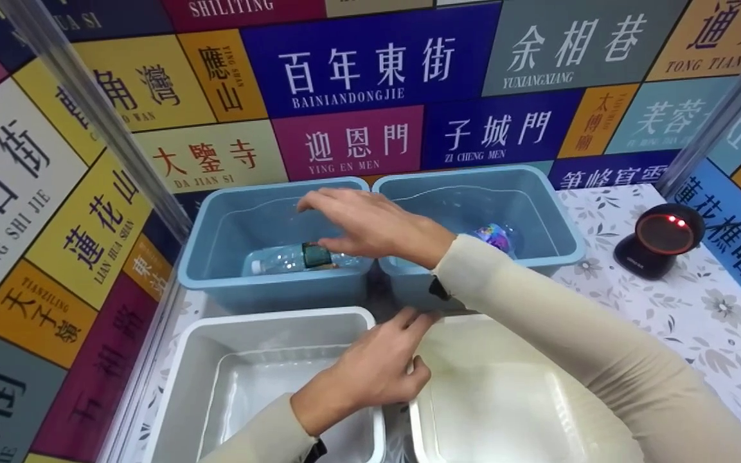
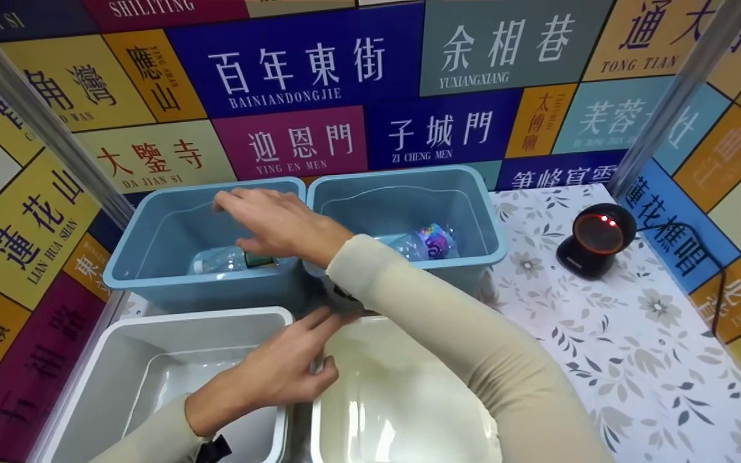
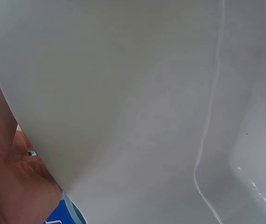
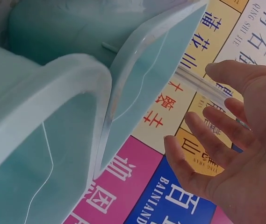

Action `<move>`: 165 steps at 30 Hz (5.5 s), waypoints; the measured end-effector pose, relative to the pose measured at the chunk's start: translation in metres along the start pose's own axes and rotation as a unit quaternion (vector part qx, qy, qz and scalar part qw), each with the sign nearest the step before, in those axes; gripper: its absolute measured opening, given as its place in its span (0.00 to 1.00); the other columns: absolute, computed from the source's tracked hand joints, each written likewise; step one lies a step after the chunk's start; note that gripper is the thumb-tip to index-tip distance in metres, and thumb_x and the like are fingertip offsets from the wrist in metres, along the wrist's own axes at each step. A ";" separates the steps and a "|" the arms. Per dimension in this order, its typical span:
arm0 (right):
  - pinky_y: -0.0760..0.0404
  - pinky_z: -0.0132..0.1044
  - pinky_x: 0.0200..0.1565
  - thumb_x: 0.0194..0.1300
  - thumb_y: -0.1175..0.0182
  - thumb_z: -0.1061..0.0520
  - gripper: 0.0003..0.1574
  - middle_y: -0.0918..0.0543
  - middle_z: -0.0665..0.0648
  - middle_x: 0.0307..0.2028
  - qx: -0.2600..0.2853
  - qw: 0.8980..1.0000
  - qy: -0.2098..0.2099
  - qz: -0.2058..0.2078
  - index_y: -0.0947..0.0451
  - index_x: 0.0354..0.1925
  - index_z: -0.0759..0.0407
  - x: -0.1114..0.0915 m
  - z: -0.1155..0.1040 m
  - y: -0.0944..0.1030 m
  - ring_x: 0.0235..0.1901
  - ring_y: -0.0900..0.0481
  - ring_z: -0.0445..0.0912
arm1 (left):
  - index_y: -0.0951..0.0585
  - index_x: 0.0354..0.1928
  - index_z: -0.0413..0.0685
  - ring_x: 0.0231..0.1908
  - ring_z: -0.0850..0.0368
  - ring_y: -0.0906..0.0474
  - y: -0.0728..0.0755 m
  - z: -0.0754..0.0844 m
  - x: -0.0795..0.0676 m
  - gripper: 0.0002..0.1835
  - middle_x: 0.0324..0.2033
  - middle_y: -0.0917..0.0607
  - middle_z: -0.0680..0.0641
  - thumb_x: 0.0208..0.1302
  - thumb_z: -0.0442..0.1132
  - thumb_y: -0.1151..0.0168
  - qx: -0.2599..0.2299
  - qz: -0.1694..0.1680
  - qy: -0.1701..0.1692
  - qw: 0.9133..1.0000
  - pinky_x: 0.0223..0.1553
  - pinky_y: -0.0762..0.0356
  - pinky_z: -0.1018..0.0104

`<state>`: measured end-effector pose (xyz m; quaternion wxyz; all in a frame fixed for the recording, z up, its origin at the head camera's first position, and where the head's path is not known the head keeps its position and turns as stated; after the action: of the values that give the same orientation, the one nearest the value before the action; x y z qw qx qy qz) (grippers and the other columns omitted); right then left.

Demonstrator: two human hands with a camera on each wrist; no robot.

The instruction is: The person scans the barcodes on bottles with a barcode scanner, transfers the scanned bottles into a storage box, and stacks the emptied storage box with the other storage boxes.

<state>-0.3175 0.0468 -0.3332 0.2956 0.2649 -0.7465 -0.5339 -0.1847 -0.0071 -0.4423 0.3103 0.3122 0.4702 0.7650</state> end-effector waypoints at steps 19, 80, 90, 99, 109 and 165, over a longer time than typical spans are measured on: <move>0.15 0.48 0.64 0.74 0.31 0.47 0.38 0.22 0.50 0.71 0.035 0.998 -0.033 0.040 0.30 0.76 0.46 -0.054 0.018 0.026 0.65 0.19 0.48 | 0.27 0.77 0.51 0.43 0.60 0.22 0.000 -0.001 0.003 0.36 0.58 0.17 0.47 0.64 0.37 0.42 -0.028 -0.030 0.019 0.999 0.41 0.18 0.66; 0.11 0.51 0.55 0.66 0.23 0.57 0.36 0.13 0.52 0.62 0.033 0.986 -0.075 0.147 0.22 0.70 0.52 -0.252 0.060 0.008 0.56 0.12 0.49 | 0.29 0.78 0.51 0.38 0.59 0.24 -0.002 0.001 0.002 0.37 0.58 0.18 0.46 0.64 0.37 0.42 -0.020 -0.020 0.026 0.999 0.37 0.22 0.68; 0.09 0.52 0.52 0.68 0.25 0.56 0.35 0.14 0.52 0.65 0.030 0.983 -0.116 0.139 0.23 0.71 0.49 -0.277 0.056 0.015 0.58 0.12 0.51 | 0.27 0.77 0.49 0.39 0.58 0.23 -0.002 0.002 0.001 0.37 0.56 0.17 0.46 0.61 0.36 0.42 -0.004 0.007 0.012 1.000 0.38 0.20 0.66; 0.10 0.53 0.54 0.69 0.26 0.56 0.32 0.13 0.51 0.64 0.011 0.981 -0.132 0.140 0.21 0.69 0.51 -0.300 0.059 0.018 0.59 0.12 0.50 | 0.28 0.78 0.49 0.40 0.58 0.21 -0.002 0.002 0.002 0.38 0.56 0.17 0.46 0.62 0.36 0.42 -0.003 0.005 0.014 1.000 0.39 0.17 0.64; 0.10 0.50 0.53 0.68 0.25 0.57 0.33 0.13 0.50 0.62 0.005 0.981 -0.161 0.111 0.21 0.69 0.49 -0.319 0.066 0.014 0.57 0.12 0.48 | 0.29 0.78 0.50 0.39 0.58 0.22 -0.003 0.002 0.002 0.37 0.57 0.17 0.46 0.63 0.36 0.42 -0.008 -0.003 0.021 1.000 0.38 0.19 0.65; 0.09 0.47 0.52 0.77 0.37 0.61 0.27 0.14 0.55 0.65 0.114 0.948 -0.288 0.080 0.22 0.69 0.47 -0.378 0.084 -0.022 0.59 0.11 0.57 | 0.30 0.79 0.51 0.41 0.58 0.22 -0.001 0.003 0.003 0.37 0.60 0.18 0.45 0.66 0.35 0.43 -0.027 -0.024 0.034 0.999 0.39 0.19 0.69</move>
<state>-0.1178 0.3626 -0.4357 0.0777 0.0717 -0.8744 -0.4735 -0.1842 -0.0031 -0.4414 0.3205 0.2662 0.4674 0.7797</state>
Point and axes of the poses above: each hand's wrist, its own x-axis towards the middle knuckle, its own y-axis out of the back of the hand, z = x × y, the point moved 3 cm from there along x, towards the middle knuckle
